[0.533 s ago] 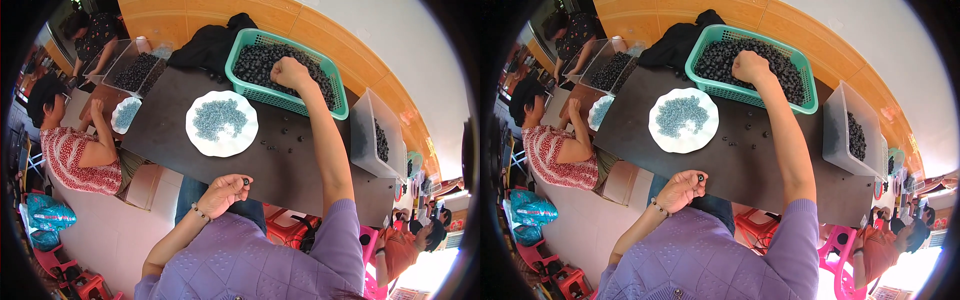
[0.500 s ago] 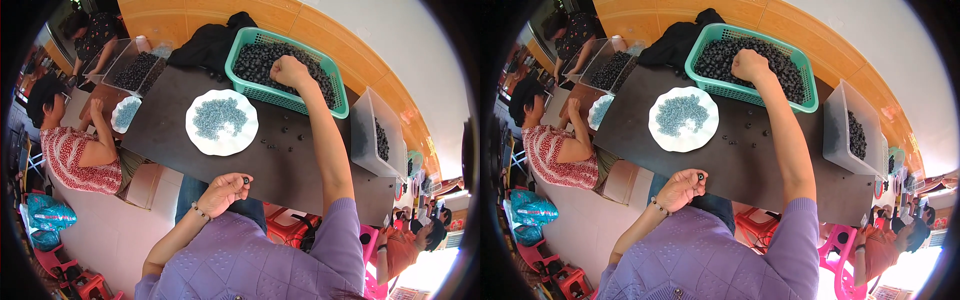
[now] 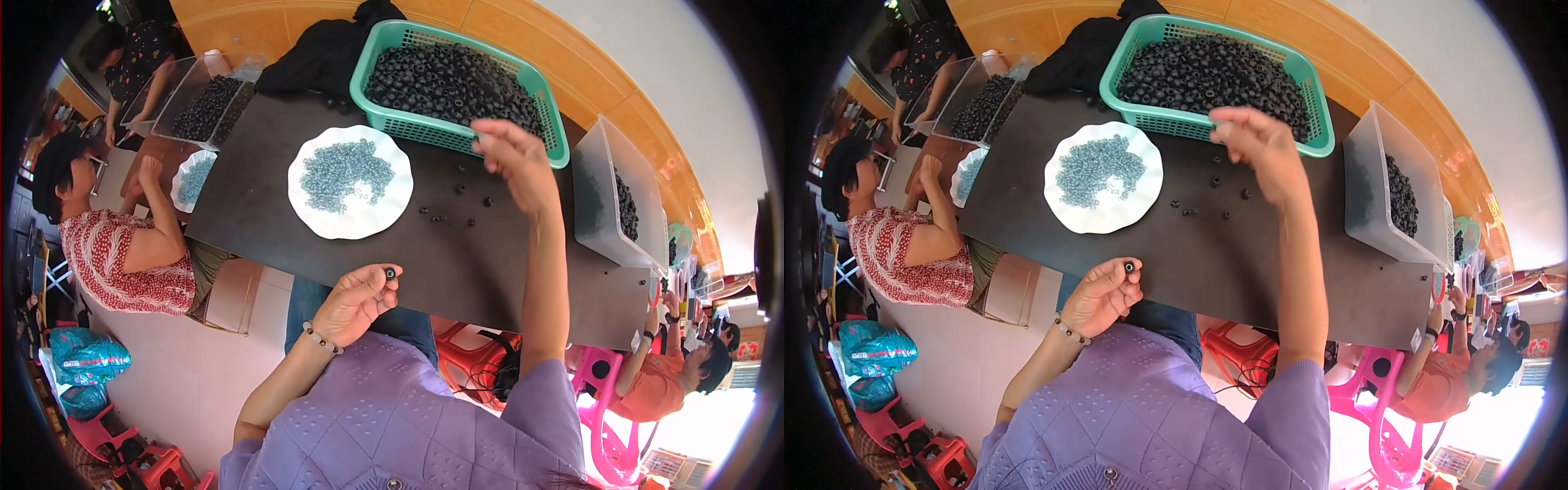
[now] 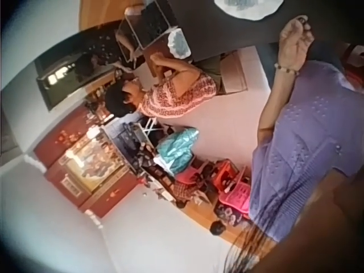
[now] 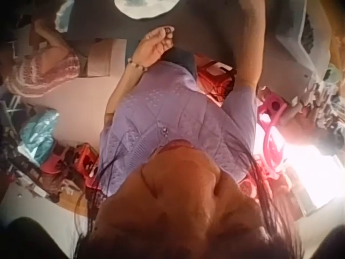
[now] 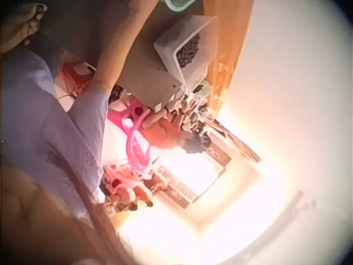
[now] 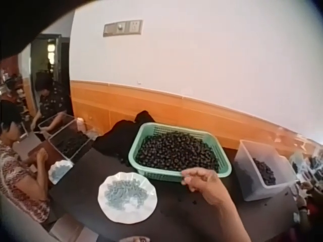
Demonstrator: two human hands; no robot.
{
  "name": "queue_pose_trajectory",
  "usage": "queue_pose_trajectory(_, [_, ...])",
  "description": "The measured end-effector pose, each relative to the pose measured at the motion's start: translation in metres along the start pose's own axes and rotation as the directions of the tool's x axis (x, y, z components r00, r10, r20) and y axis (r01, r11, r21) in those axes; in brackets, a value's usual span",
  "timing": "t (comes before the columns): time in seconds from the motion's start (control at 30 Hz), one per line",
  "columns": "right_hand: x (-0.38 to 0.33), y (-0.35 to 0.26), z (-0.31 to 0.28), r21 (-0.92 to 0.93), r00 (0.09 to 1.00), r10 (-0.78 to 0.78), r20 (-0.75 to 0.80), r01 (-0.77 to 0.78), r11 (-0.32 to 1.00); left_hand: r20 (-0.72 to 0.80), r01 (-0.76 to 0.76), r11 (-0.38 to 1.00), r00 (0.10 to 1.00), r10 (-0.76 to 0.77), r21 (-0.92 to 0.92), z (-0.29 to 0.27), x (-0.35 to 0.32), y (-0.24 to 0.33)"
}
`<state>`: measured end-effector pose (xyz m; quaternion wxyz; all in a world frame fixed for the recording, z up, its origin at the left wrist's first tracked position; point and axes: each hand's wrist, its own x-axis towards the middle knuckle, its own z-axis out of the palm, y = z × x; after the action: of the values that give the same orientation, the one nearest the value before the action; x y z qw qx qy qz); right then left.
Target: Sorting and inspecting small black items, such as seeds or electronic components, at a manual workstation.
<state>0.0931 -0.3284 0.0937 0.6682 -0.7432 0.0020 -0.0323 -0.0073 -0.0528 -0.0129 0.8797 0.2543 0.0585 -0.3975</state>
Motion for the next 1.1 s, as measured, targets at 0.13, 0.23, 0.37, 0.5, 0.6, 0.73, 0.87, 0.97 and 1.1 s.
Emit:
queue_pose_trajectory(0.13, [-0.061, 0.026, 0.010, 0.297, 0.992, 0.112, 0.062, -0.126, 0.946, 0.016, 0.009, 1.000, 1.000, -0.008, -0.022, 0.005, 0.000, -0.001])
queue_pose_trajectory(0.23, [-0.092, 0.041, 0.023, 0.520, 0.981, 0.149, 0.122, -0.191, 0.832, 0.002, 0.002, 1.000, 1.000, -0.002, 0.006, 0.013, -0.001, 0.001])
queue_pose_trajectory(0.37, [-0.116, 0.053, 0.034, 0.582, 0.976, 0.177, 0.129, -0.219, 0.783, -0.016, 0.008, 0.997, 1.000, -0.007, 0.081, 0.023, -0.001, 0.001])
queue_pose_trajectory(0.5, [-0.127, 0.052, 0.047, 0.604, 0.971, 0.200, 0.134, -0.240, 0.760, -0.027, 0.003, 0.994, 1.000, 0.001, 0.110, 0.027, -0.003, 0.000])
queue_pose_trajectory(0.6, [-0.130, 0.055, 0.049, 0.621, 0.968, 0.208, 0.141, -0.250, 0.743, -0.028, -0.009, 0.992, 1.000, 0.012, 0.124, 0.025, -0.004, -0.001])
queue_pose_trajectory(0.73, [-0.132, 0.060, 0.054, 0.582, 0.979, 0.159, 0.131, -0.206, 0.787, -0.011, 0.001, 0.994, 1.000, 0.000, 0.112, 0.023, -0.004, -0.002])
queue_pose_trajectory(0.87, [-0.136, 0.052, 0.060, 0.497, 0.980, 0.181, 0.088, -0.201, 0.844, -0.001, -0.005, 0.992, 1.000, 0.005, 0.126, 0.024, -0.005, -0.003])
queue_pose_trajectory(0.97, [-0.139, 0.053, 0.061, 0.457, 0.984, 0.165, 0.062, -0.175, 0.872, -0.008, 0.005, 0.991, 1.000, -0.004, 0.131, 0.025, -0.005, -0.004])
queue_pose_trajectory(1.1, [-0.139, 0.058, 0.057, 0.454, 0.977, 0.156, 0.146, -0.206, 0.867, -0.016, 0.013, 0.993, 1.000, -0.011, 0.114, 0.022, -0.004, -0.005])
